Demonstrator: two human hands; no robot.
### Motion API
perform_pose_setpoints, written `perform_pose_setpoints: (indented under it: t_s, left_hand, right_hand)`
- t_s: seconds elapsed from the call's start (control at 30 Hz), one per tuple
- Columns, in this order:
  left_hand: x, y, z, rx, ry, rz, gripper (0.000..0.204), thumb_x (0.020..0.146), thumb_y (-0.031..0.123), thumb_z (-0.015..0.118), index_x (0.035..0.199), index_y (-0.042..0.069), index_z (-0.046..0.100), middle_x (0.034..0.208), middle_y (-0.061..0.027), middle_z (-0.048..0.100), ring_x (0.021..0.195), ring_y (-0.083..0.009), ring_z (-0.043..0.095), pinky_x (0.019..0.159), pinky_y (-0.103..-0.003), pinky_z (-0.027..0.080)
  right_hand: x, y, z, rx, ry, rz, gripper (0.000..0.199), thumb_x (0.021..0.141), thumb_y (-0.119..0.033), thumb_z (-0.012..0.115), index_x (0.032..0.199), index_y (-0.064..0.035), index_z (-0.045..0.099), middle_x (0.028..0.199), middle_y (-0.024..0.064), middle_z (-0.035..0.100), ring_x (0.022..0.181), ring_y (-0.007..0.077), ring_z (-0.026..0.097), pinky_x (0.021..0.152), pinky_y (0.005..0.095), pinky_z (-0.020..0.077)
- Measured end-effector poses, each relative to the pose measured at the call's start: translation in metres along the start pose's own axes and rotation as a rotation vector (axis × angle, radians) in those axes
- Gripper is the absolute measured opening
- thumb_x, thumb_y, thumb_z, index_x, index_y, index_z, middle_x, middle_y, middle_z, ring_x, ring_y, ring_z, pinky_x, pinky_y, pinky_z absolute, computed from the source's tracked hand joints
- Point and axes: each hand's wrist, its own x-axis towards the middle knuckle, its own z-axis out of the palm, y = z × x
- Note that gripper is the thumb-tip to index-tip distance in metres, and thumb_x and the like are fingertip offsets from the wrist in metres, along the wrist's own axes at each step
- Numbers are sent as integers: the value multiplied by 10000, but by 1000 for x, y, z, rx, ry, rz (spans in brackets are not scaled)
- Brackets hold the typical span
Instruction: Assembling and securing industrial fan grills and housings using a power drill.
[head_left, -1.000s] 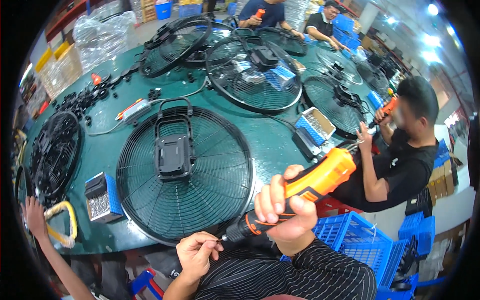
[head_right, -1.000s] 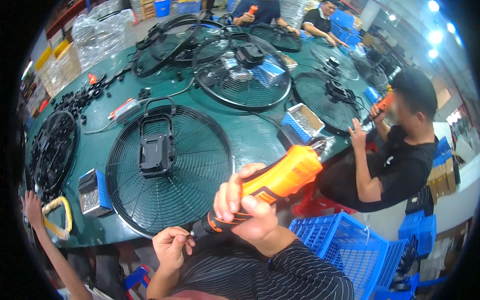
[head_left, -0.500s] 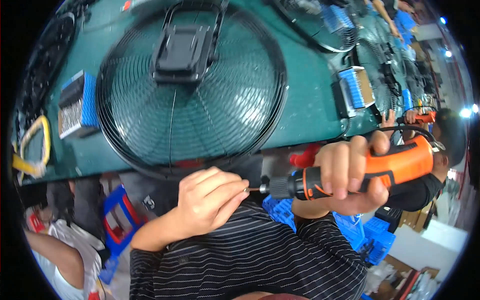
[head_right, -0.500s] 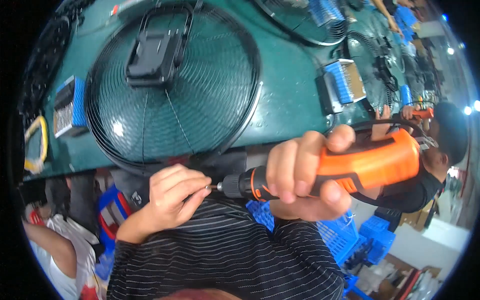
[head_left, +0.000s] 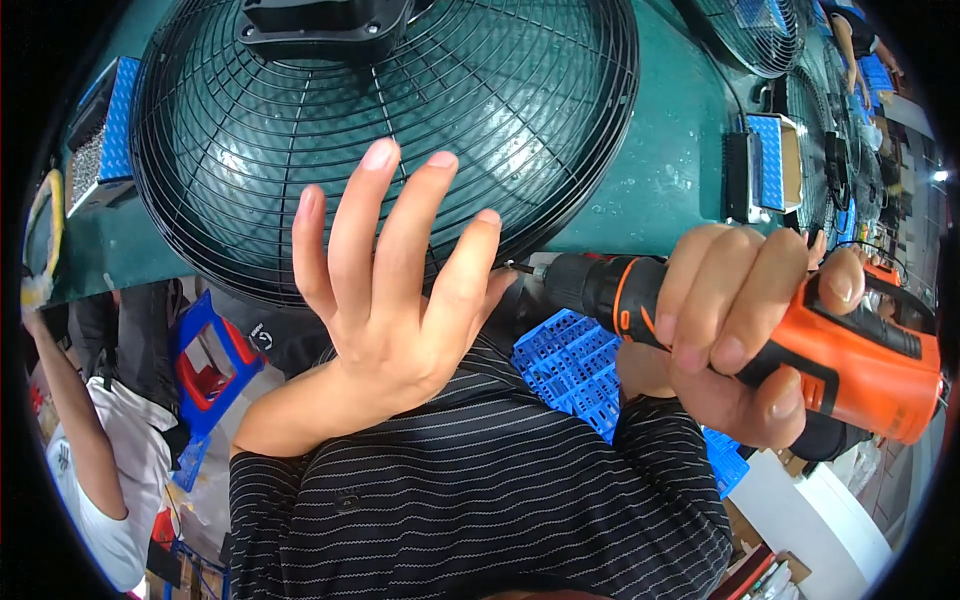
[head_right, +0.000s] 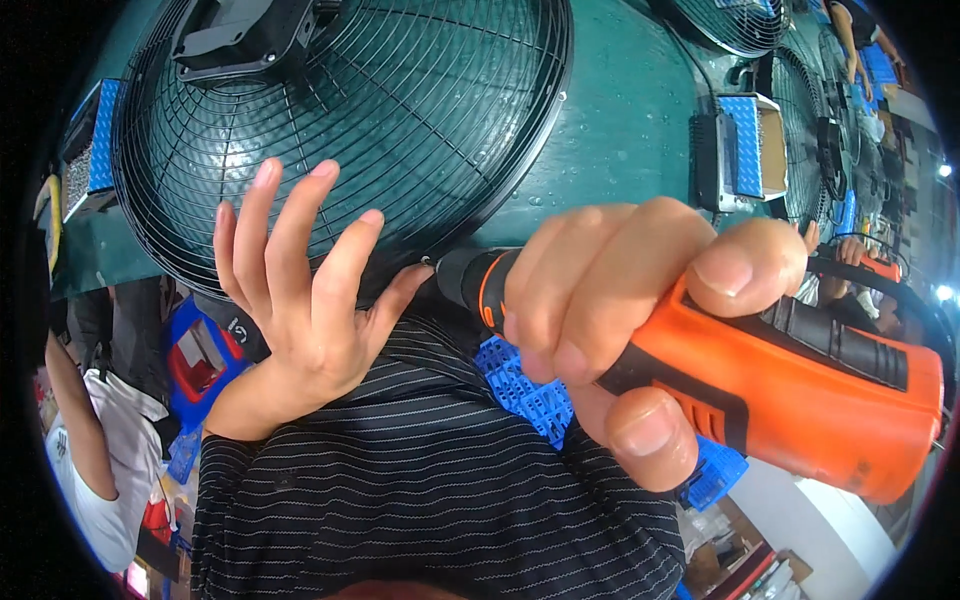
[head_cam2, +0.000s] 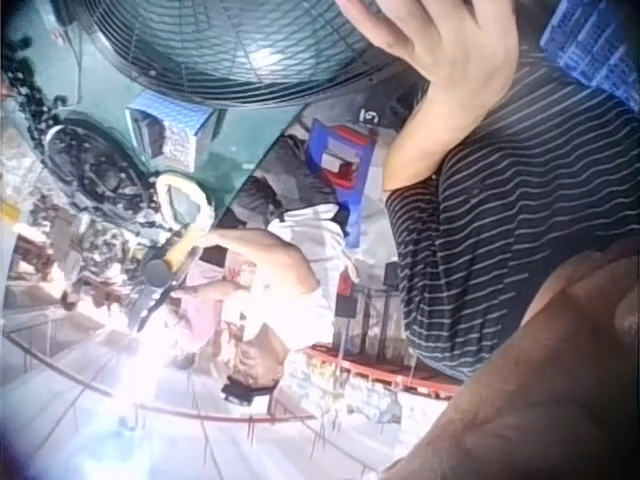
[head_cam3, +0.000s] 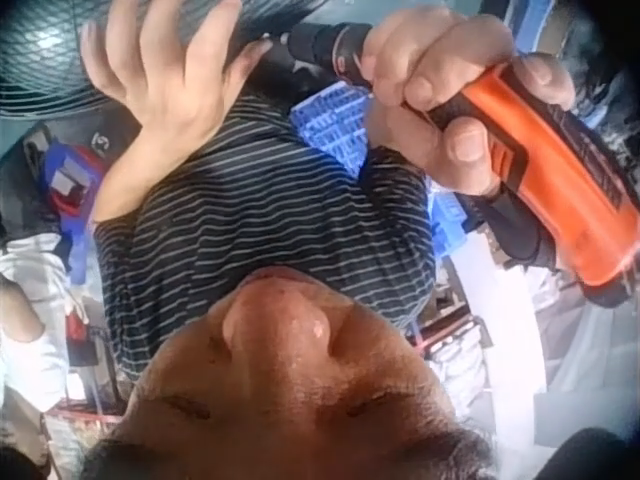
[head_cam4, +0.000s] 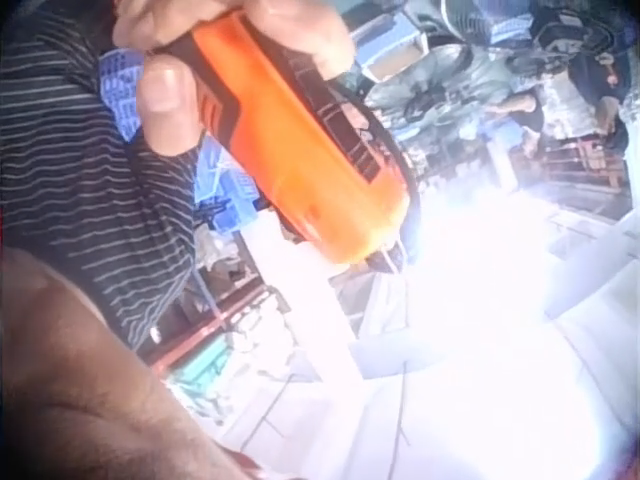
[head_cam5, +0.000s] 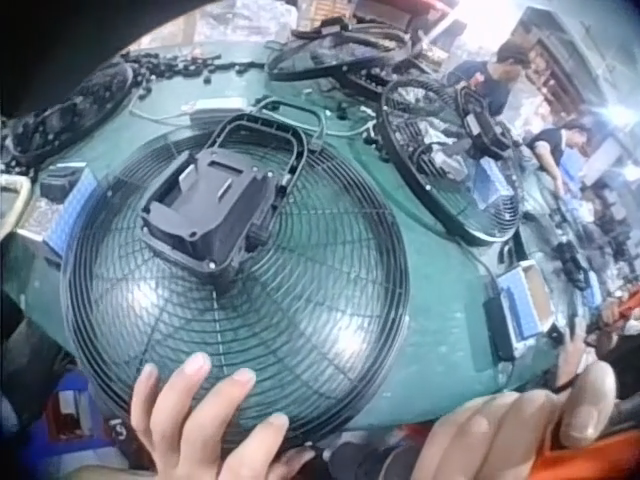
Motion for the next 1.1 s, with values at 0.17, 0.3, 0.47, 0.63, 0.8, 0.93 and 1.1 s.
perform_pose_setpoints:
  t_s: [0.17, 0.3, 0.47, 0.63, 0.8, 0.93, 1.1]
  left_hand:
    - [3, -5, -1, -87, -82, 17, 513, 763, 400, 768, 1146, 85, 637, 1266, -164, 607, 1240, -380, 521, 1052, -517, 375]
    - [2, -8, -11, -75, -207, 37, 624, 740, 409, 768, 1216, 33, 624, 1316, -182, 568, 1224, -378, 528, 1039, -506, 398]
    - [-5, -18, -27, 56, -224, 23, 706, 752, 469, 743, 1269, 10, 598, 1252, -162, 560, 1167, -349, 532, 1025, -511, 407]
    - [-9, -18, -25, -22, -227, -19, 715, 679, 357, 802, 1264, 15, 576, 1257, -154, 535, 1163, -353, 508, 1014, -508, 381]
    - [-8, -13, -24, -72, -222, -57, 749, 578, 228, 844, 1249, 28, 577, 1267, -151, 518, 1162, -350, 491, 994, -491, 363]
    - [-7, -18, -24, -106, -218, -54, 762, 553, 226, 850, 1240, 34, 584, 1258, -146, 523, 1149, -345, 496, 982, -489, 363]
    - [-9, -22, -23, -126, -209, -40, 760, 549, 235, 844, 1237, 38, 589, 1241, -144, 533, 1133, -343, 507, 979, -492, 364]
  right_hand:
    - [13, 2, -10, 31, -150, 106, 575, 890, -226, 642, 1362, -26, 383, 807, 35, 551, 600, 130, 551, 590, 287, 488]
    - [23, -2, -10, -44, -210, 249, 568, 944, -259, 610, 1406, -41, 363, 845, 24, 530, 645, 131, 538, 626, 297, 458]
    - [43, -3, -16, -50, -390, 395, 573, 981, -264, 551, 1451, -29, 321, 872, 36, 529, 703, 146, 536, 663, 307, 439]
    - [40, 7, -5, -53, -361, 342, 574, 991, -268, 520, 1459, -10, 311, 885, 40, 530, 705, 149, 533, 664, 305, 439]
    - [43, 4, -4, -60, -410, 320, 595, 968, -249, 556, 1452, -2, 314, 874, 44, 533, 691, 148, 539, 657, 301, 445]
    - [31, -3, 6, -201, -408, 342, 588, 944, -235, 599, 1419, -17, 330, 848, 42, 533, 661, 146, 542, 628, 295, 450]
    - [11, -2, 22, -153, -183, 202, 523, 917, -234, 625, 1331, -42, 370, 835, 59, 534, 645, 147, 555, 609, 290, 456]
